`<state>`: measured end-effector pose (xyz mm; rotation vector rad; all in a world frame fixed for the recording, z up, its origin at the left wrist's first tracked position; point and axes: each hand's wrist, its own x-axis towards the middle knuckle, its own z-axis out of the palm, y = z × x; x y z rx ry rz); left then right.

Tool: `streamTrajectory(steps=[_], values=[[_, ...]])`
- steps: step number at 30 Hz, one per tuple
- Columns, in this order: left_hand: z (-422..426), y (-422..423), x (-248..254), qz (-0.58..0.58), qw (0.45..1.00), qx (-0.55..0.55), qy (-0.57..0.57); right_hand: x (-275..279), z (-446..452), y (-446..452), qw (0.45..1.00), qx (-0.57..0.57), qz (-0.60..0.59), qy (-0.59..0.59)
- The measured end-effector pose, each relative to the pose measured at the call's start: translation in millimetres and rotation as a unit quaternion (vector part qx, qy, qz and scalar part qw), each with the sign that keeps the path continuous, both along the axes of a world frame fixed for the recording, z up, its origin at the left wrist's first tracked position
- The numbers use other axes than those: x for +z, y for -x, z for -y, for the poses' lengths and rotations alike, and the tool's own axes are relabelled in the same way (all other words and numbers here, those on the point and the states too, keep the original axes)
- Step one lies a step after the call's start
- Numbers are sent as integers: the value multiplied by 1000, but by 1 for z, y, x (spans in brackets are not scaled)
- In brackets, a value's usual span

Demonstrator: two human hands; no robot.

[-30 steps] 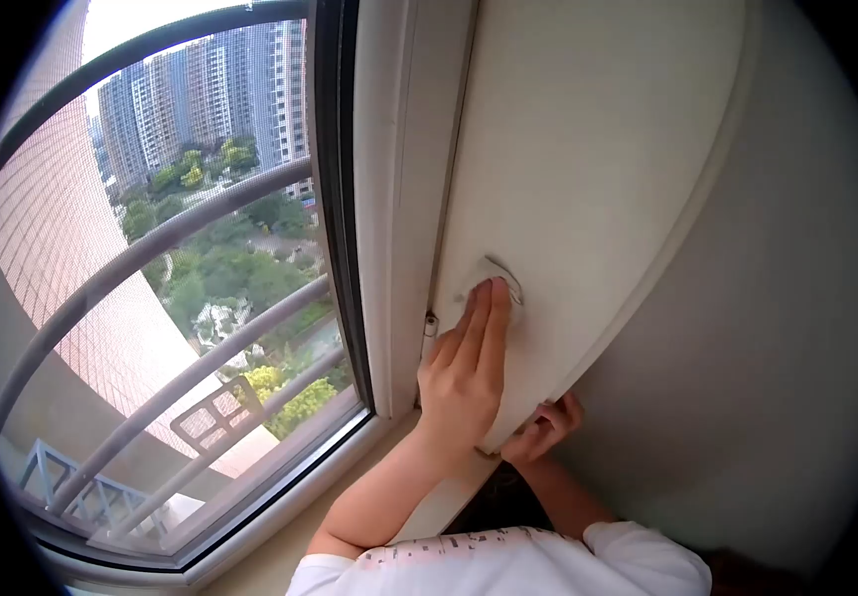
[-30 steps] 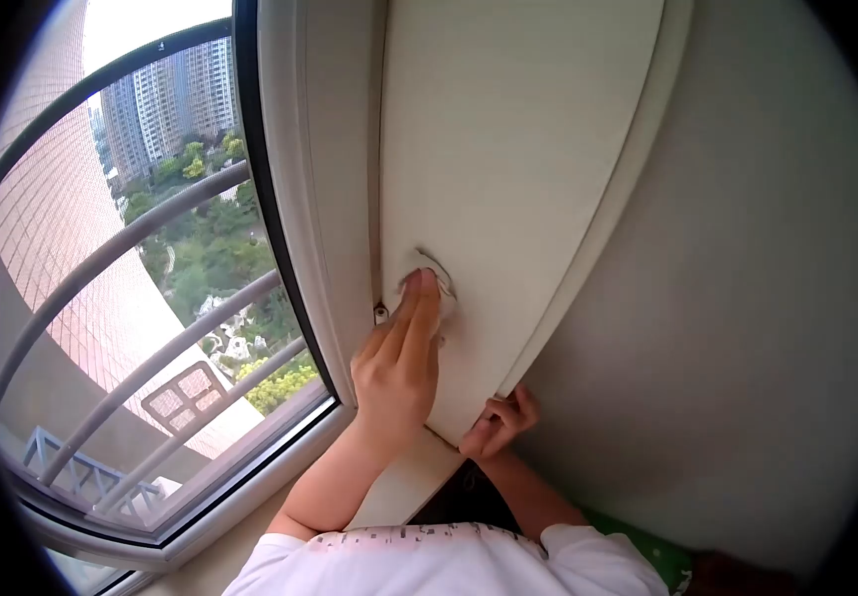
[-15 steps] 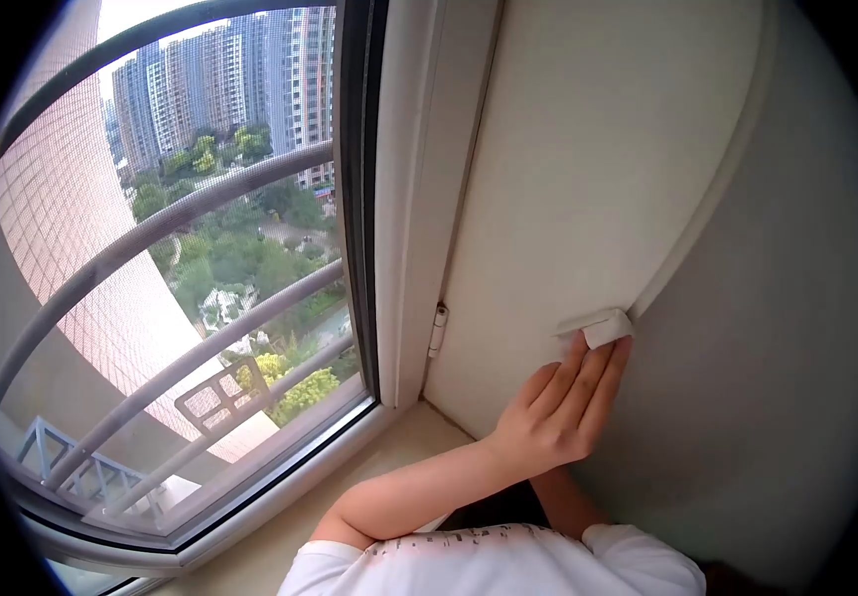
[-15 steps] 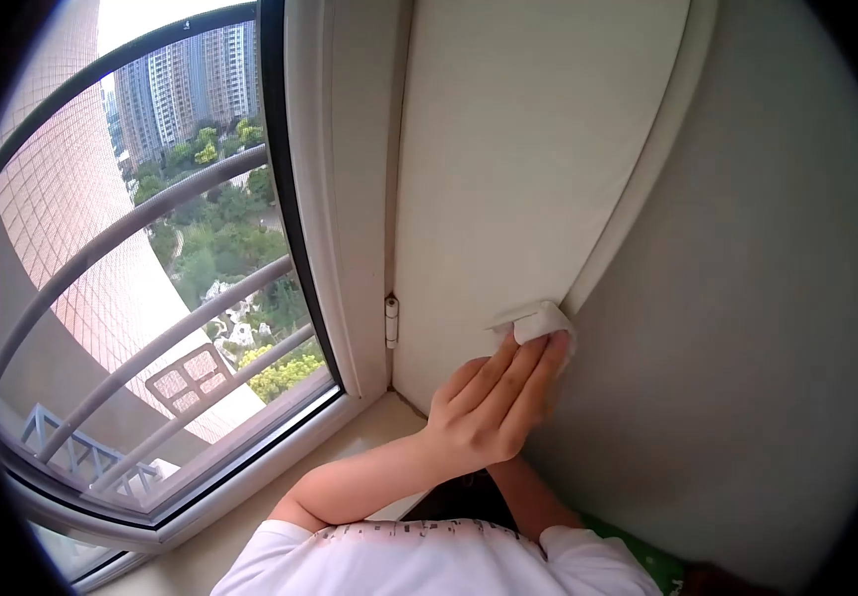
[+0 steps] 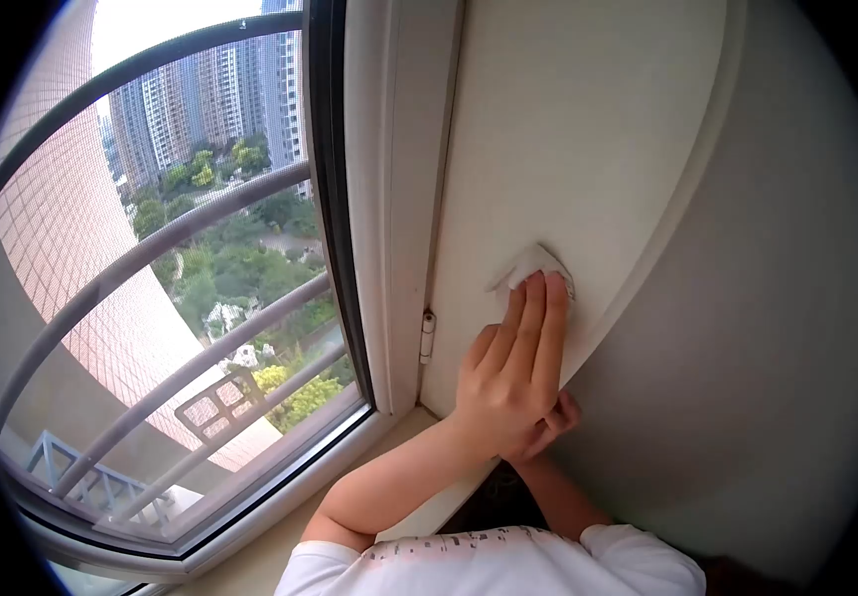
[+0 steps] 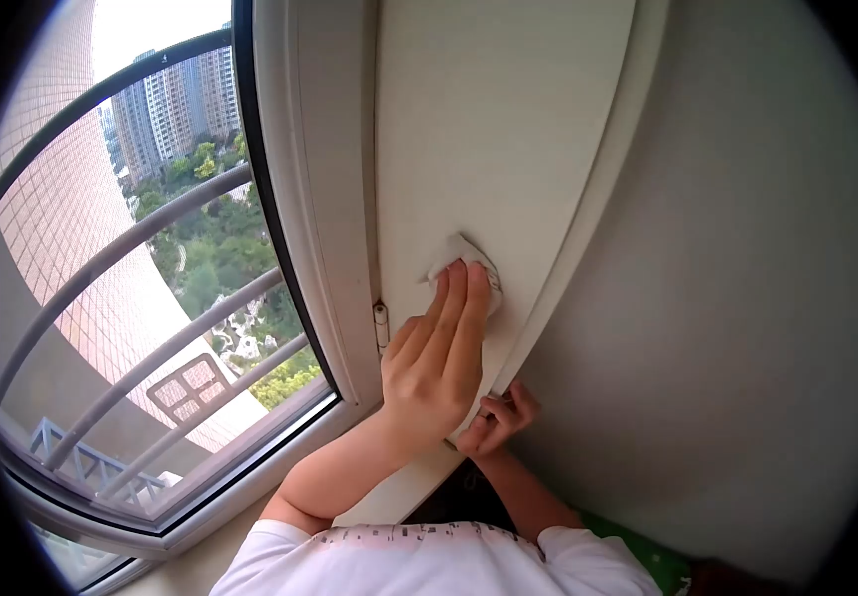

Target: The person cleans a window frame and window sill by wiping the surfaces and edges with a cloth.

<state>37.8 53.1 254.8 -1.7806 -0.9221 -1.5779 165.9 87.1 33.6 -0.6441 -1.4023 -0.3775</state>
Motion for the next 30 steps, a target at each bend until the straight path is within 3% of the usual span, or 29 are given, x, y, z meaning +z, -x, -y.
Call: streamTrajectory(steps=[4,6,7,11,18,25,27,30], values=[[10,-15,-1,-51,998,-4,-34,-6,2,-2,1000,-28,7,9],[13,-5,0,-5,993,-119,21,-2,5,-6,997,-60,38,15],[8,1,1,-6,993,-120,17,2,5,-7,996,-75,53,18],[-26,33,4,86,993,19,77,19,6,4,1000,22,-2,-16],[-22,23,10,130,986,8,108,15,10,4,1000,1,-6,-18],[-18,9,10,39,996,-73,-25,15,4,1,1000,1,6,-15],[-20,18,9,-5,998,-68,-3,15,2,2,1000,9,4,-21],[-40,42,12,78,995,-19,56,10,3,-1,1000,16,10,-10]])
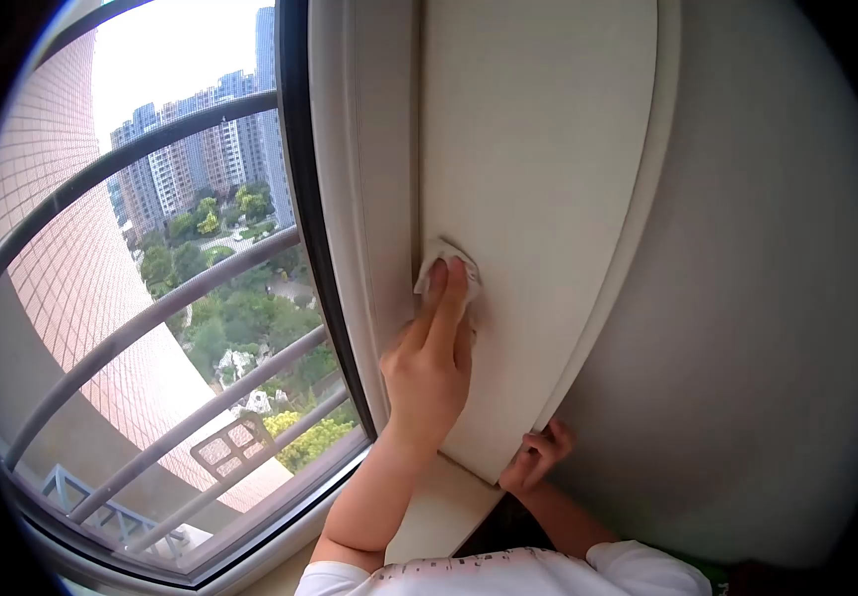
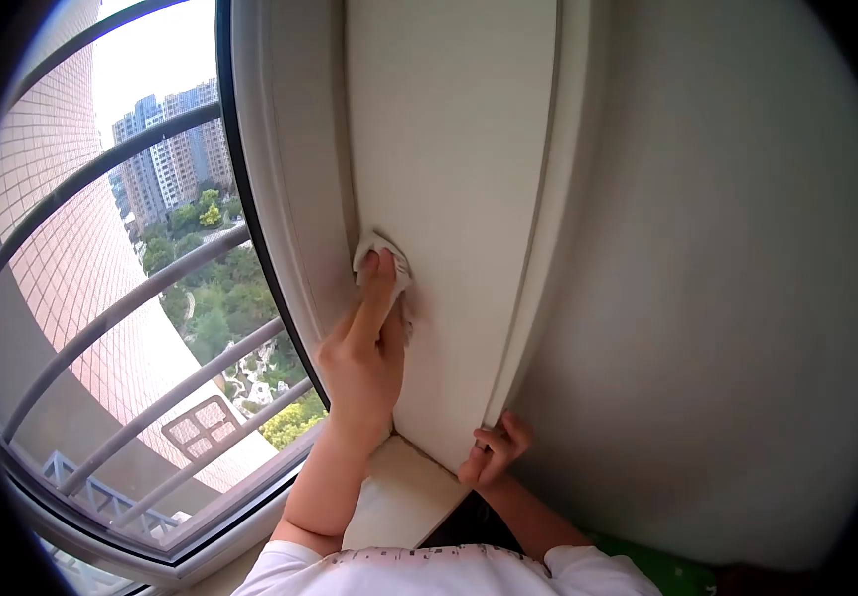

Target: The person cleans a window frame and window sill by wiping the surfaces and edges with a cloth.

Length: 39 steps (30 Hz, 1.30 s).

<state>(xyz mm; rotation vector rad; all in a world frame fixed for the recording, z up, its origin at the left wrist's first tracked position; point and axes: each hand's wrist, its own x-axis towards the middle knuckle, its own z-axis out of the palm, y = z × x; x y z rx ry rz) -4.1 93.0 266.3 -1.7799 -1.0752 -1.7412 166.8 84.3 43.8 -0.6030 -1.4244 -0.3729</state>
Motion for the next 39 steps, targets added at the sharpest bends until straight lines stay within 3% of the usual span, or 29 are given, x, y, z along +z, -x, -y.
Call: streamTrajectory(steps=[1,5,7,10,15,19,21,24,29,34,39], values=[[-7,4,1,59,997,29,27,-1,0,1,1000,1,5,14],[-3,-5,1,41,997,57,12,3,1,5,1000,-3,-1,1],[8,-15,4,-8,1000,8,-23,2,2,5,1000,-1,1,10],[28,-45,6,-83,990,19,-112,-1,0,3,1000,-10,-10,-8],[39,-48,9,-89,990,-35,-100,-14,0,1,1000,7,-23,18],[9,-4,15,62,998,-25,14,-8,0,3,999,29,-16,5],[-5,14,13,73,996,-37,25,-6,2,5,1000,20,-14,4],[1,1,14,68,997,3,22,-1,4,5,1000,5,-5,2],[23,-39,20,-40,993,-27,-111,-4,5,4,1000,-9,8,6],[47,-48,22,-69,988,-120,-71,-21,-3,1,1000,1,-3,22],[9,-8,23,23,1000,-15,-1,-10,-4,2,1000,-1,-14,5]])
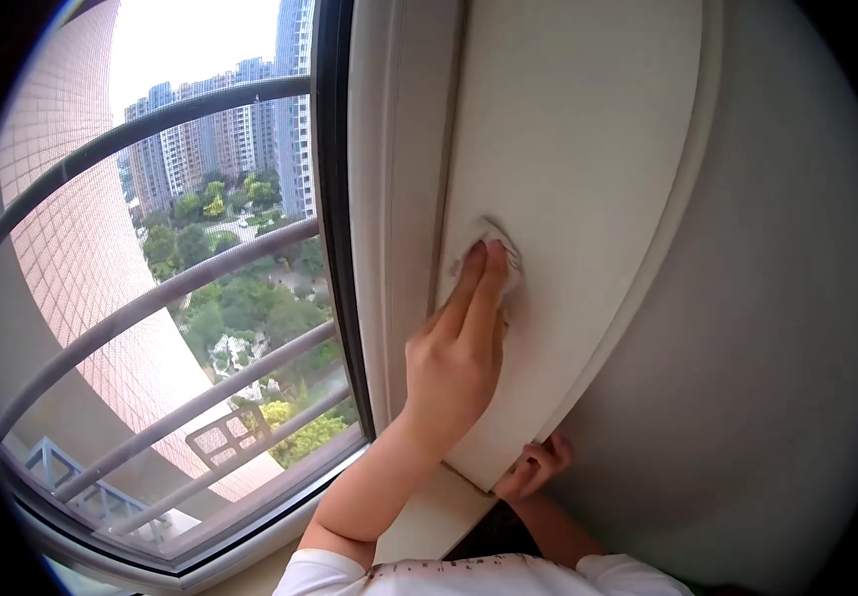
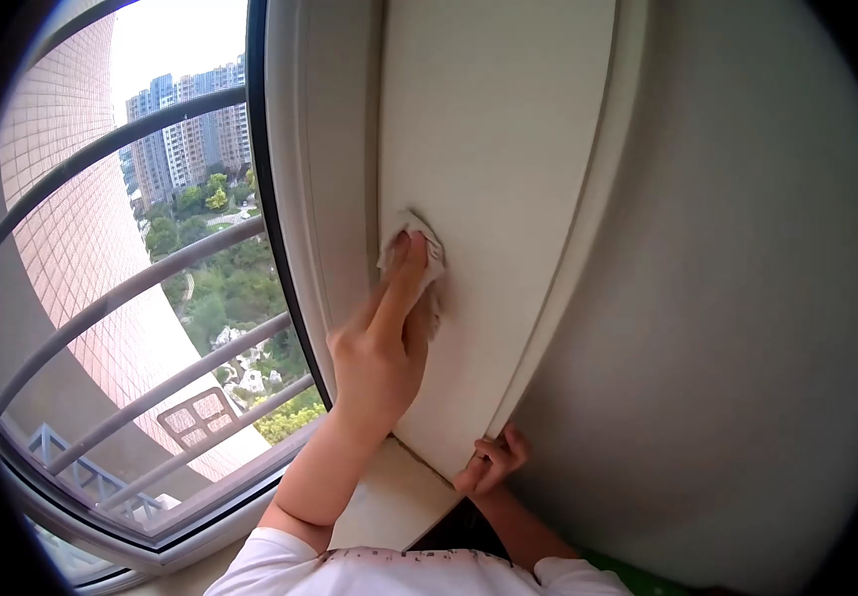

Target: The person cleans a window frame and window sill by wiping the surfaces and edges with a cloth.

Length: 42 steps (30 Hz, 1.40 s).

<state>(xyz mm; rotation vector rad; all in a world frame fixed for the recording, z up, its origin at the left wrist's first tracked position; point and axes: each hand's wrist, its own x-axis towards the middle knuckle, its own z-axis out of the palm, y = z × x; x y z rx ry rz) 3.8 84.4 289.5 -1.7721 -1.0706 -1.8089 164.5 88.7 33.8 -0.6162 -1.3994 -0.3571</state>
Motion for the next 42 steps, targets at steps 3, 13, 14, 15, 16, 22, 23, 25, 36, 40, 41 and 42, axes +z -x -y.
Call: streamTrajectory(steps=[3,13,14,15,16,22,23,25,36,40,41,42], values=[[-21,14,1,18,999,23,-34,6,3,1,1000,8,-7,-15],[26,-53,13,-76,983,26,-164,7,7,-5,999,-7,29,12],[26,-52,12,-75,983,25,-163,8,7,-7,998,-18,65,19],[27,-51,12,-76,985,-2,-155,3,8,-9,997,-28,65,22],[26,-48,12,-76,986,-28,-149,3,7,-9,997,-28,69,22],[-15,4,10,53,998,14,12,7,-1,-5,1000,7,22,-7],[-22,7,8,50,999,19,1,9,-3,-5,1000,16,17,-13],[-27,5,7,50,998,28,-7,11,-8,-4,999,24,12,-24],[5,-63,18,-87,980,2,-180,5,-9,-15,999,-33,23,20],[-20,-20,24,26,998,-31,-54,7,-11,-18,1000,7,15,4],[-29,-6,26,38,999,15,-20,7,-11,-17,1000,11,9,1],[-33,-5,25,39,999,15,-21,8,-11,-16,1000,16,2,-2]])
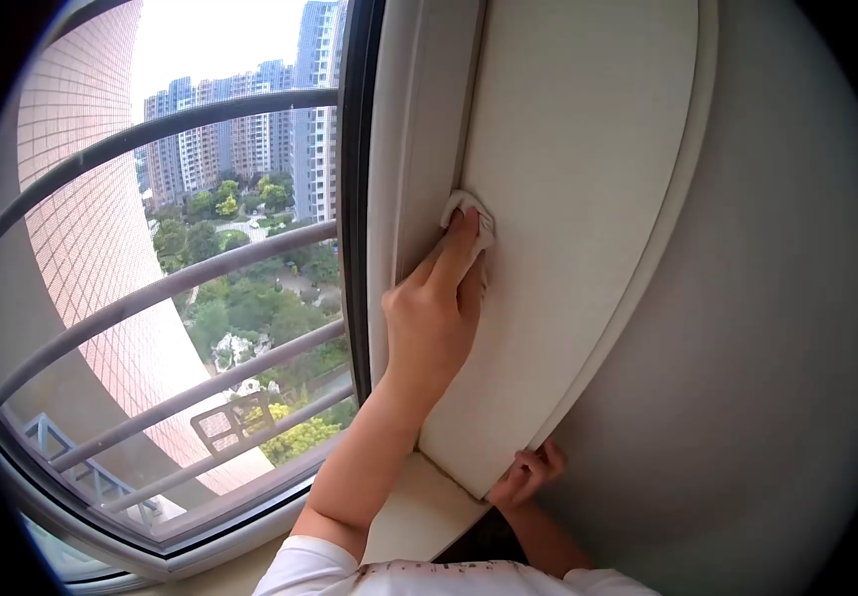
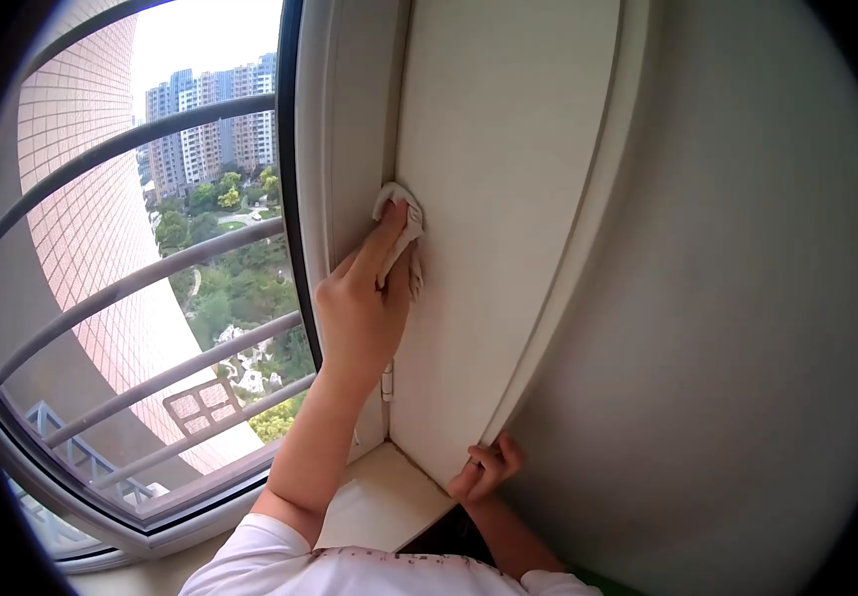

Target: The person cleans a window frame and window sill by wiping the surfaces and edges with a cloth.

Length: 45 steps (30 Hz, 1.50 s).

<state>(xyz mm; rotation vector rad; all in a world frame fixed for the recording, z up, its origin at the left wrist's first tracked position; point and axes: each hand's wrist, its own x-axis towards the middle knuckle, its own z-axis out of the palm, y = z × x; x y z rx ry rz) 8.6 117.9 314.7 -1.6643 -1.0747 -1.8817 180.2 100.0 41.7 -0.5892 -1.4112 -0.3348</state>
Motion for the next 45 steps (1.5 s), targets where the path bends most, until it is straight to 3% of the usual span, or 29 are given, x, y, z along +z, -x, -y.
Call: streamTrajectory(steps=[4,10,14,16,24,25,27,29,32,36,38,40,43,45], values=[[-2,-10,-1,15,999,21,-21,2,0,3,1000,2,-10,-12],[18,-50,10,-68,986,-2,-150,6,4,2,1000,-4,-1,-8],[28,-50,11,-91,986,-18,-141,5,3,-1,1000,-25,5,3],[26,-32,15,-70,993,-63,-66,6,0,-1,1000,-23,4,-5],[-2,-8,10,7,1000,-8,10,3,-2,0,1000,0,8,-8],[3,-15,8,7,1000,-8,12,2,-1,-1,1000,-1,9,-6],[10,-34,9,-22,994,-56,-86,3,-3,2,1000,-3,6,-8],[15,-55,11,-54,984,-38,-165,0,-2,0,1000,-14,7,-1],[19,-68,10,-82,978,-71,-178,-3,-4,-3,1000,-24,8,8],[7,-36,14,-24,992,-97,-73,-2,-12,-9,1000,-8,11,-4],[-18,-13,13,23,999,-21,-41,-3,-13,-9,1000,-2,6,-1],[-32,-6,15,-12,993,46,-107,0,-8,-7,1000,2,3,8],[-15,-16,16,23,999,25,-26,4,-5,-3,1000,-2,0,-4],[-2,-33,18,2,997,-32,-64,7,-5,-2,1000,3,1,-13]])
